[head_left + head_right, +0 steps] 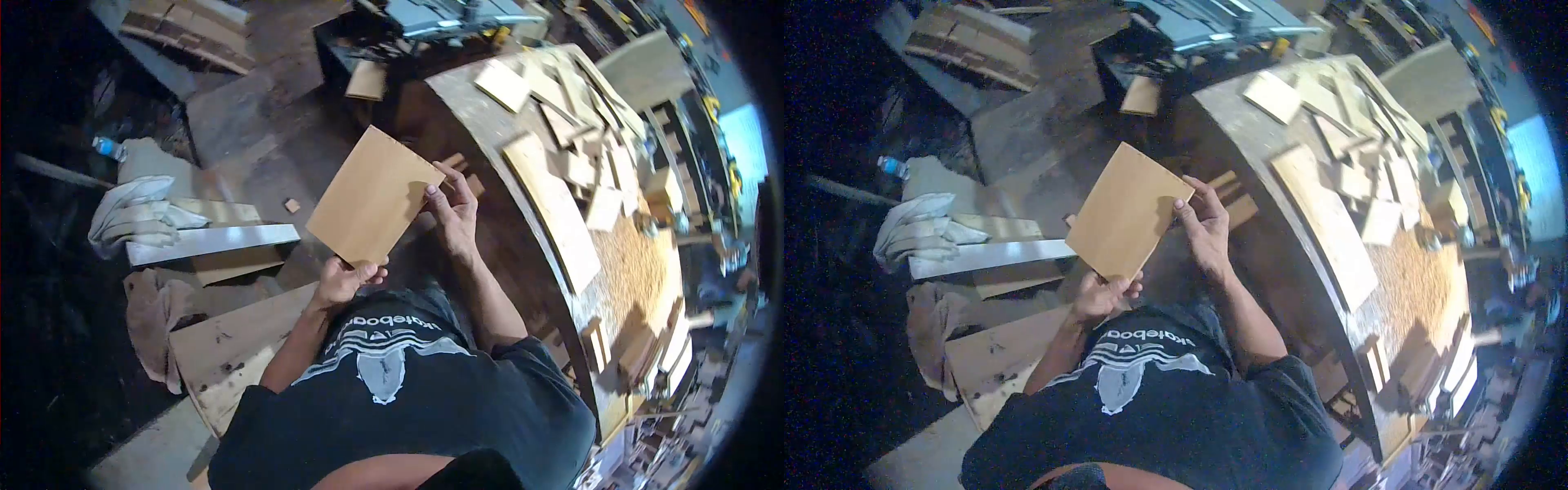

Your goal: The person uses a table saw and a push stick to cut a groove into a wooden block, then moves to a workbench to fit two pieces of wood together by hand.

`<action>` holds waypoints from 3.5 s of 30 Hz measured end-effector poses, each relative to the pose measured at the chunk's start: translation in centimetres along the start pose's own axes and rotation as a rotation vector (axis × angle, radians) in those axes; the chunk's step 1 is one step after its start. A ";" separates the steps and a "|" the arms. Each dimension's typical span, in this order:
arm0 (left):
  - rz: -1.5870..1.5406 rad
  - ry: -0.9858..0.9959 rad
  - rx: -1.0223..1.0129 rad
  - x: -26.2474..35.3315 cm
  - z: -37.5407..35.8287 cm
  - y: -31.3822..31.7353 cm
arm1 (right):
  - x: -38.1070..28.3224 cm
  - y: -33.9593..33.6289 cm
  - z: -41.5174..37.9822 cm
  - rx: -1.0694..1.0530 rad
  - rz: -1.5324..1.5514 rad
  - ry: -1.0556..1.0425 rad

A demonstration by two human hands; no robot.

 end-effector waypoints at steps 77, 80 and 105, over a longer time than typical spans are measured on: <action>0.817 0.397 -1.707 68.1 142.2 -19.2 | 34.7 18.5 122.4 2.073 0.653 -0.518; 0.881 0.293 -1.856 63.8 138.4 -15.0 | 37.0 16.4 121.4 2.053 0.757 -0.576; 1.137 0.885 -1.986 54.8 132.7 -8.5 | 31.9 15.9 120.8 2.763 0.304 0.108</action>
Point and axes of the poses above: each hand's wrist, its own z-axis towards the middle knuckle, its own y-axis out of the palm, x = y × z, the point moved 9 cm from there along z, towards the middle knuckle, and after that the axes turned 9 degrees about z, right-handed, at the moved point
